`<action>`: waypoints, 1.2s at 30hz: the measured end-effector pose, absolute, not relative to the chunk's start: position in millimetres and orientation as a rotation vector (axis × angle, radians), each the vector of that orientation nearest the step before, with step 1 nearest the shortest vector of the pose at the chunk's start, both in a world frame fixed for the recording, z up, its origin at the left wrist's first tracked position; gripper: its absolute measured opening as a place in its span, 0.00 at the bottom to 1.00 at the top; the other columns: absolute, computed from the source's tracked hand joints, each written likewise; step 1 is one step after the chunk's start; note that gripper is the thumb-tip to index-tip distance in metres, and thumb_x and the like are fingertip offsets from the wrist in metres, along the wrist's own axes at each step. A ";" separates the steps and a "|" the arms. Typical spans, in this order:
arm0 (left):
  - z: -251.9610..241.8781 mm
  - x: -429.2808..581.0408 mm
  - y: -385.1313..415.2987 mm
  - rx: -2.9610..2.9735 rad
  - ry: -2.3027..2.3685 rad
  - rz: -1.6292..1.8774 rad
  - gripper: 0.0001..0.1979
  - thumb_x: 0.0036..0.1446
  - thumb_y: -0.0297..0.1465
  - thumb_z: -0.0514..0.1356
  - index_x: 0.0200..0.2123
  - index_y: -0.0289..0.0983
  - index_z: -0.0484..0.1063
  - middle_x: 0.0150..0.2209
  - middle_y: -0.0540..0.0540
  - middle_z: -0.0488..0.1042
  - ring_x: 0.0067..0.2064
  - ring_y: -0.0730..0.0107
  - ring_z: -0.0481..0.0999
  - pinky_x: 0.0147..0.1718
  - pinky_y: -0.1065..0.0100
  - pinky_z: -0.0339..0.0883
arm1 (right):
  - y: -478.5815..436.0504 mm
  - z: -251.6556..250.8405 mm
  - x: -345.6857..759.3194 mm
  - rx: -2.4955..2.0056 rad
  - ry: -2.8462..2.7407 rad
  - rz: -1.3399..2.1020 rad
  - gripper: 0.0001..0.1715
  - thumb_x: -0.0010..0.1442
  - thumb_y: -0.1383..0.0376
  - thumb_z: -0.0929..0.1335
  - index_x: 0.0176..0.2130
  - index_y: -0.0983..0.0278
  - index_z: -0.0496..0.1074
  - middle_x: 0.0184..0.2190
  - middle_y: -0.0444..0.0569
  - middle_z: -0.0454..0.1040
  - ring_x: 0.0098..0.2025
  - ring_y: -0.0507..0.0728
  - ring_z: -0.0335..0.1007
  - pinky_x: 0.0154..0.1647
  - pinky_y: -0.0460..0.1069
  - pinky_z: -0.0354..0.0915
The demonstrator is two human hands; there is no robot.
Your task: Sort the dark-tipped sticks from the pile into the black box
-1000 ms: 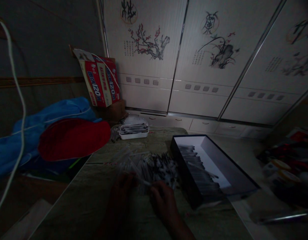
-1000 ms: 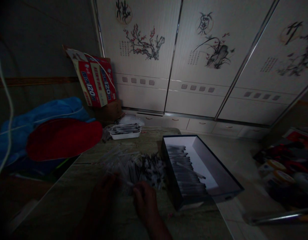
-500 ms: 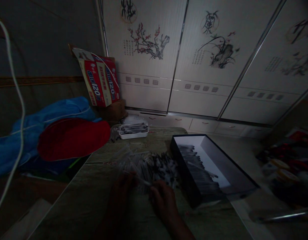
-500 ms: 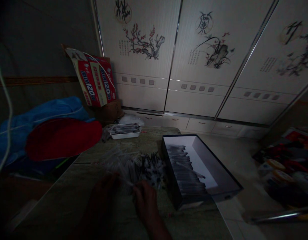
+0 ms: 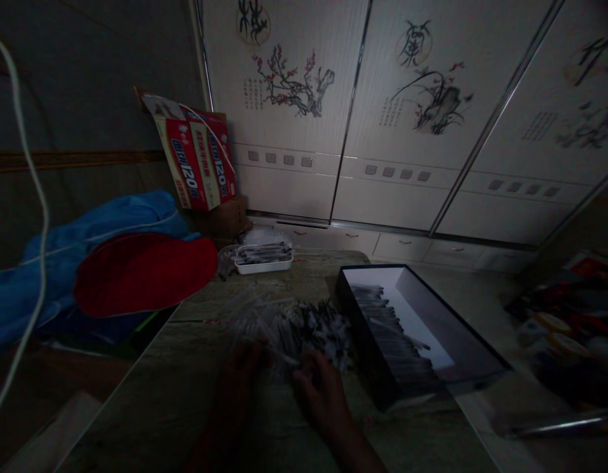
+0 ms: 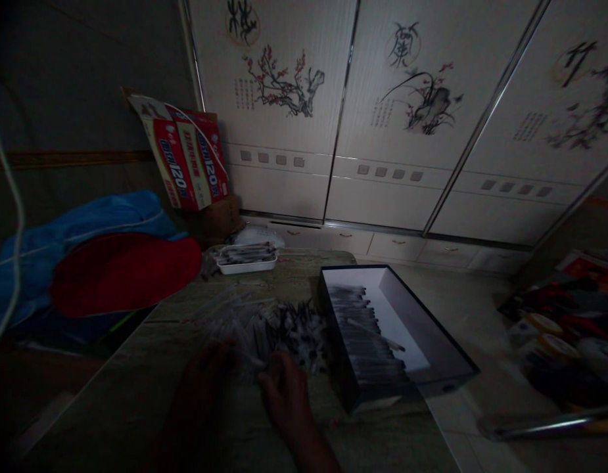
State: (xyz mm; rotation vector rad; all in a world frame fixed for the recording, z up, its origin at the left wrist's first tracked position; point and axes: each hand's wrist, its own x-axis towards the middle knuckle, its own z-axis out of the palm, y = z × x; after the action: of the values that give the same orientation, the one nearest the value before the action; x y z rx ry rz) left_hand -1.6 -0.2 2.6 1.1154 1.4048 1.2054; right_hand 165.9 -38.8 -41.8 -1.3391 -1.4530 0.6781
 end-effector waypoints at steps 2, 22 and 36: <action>3.9 -1.0 -0.8 1.117 1.399 1.208 0.25 0.45 0.50 0.61 0.35 0.35 0.78 0.30 0.46 0.79 0.36 0.59 0.77 0.39 0.63 0.69 | -38.6 -41.4 165.6 -1.333 -1.491 0.683 0.17 0.64 0.58 0.61 0.30 0.64 0.70 0.22 0.43 0.69 0.25 0.52 0.65 0.26 0.44 0.59; 0.2 -1.3 1.3 1.132 1.421 1.231 0.26 0.44 0.52 0.61 0.34 0.36 0.78 0.29 0.46 0.79 0.35 0.60 0.77 0.38 0.64 0.69 | -37.7 -44.5 167.0 -1.316 -1.463 0.711 0.16 0.62 0.56 0.63 0.39 0.65 0.72 0.24 0.44 0.71 0.26 0.52 0.67 0.26 0.43 0.59; 4.2 -1.3 0.2 1.109 1.429 1.229 0.24 0.44 0.51 0.61 0.33 0.36 0.78 0.31 0.45 0.80 0.36 0.59 0.77 0.39 0.64 0.69 | -39.2 -44.9 167.0 -1.292 -1.441 0.786 0.14 0.63 0.58 0.63 0.36 0.65 0.72 0.22 0.43 0.71 0.23 0.51 0.67 0.23 0.43 0.59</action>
State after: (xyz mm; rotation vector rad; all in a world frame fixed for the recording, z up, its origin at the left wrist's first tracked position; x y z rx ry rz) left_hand -1.3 0.2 4.2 1.1090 1.4294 1.2292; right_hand 167.0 -39.2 -44.9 -1.2924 -1.4412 0.7864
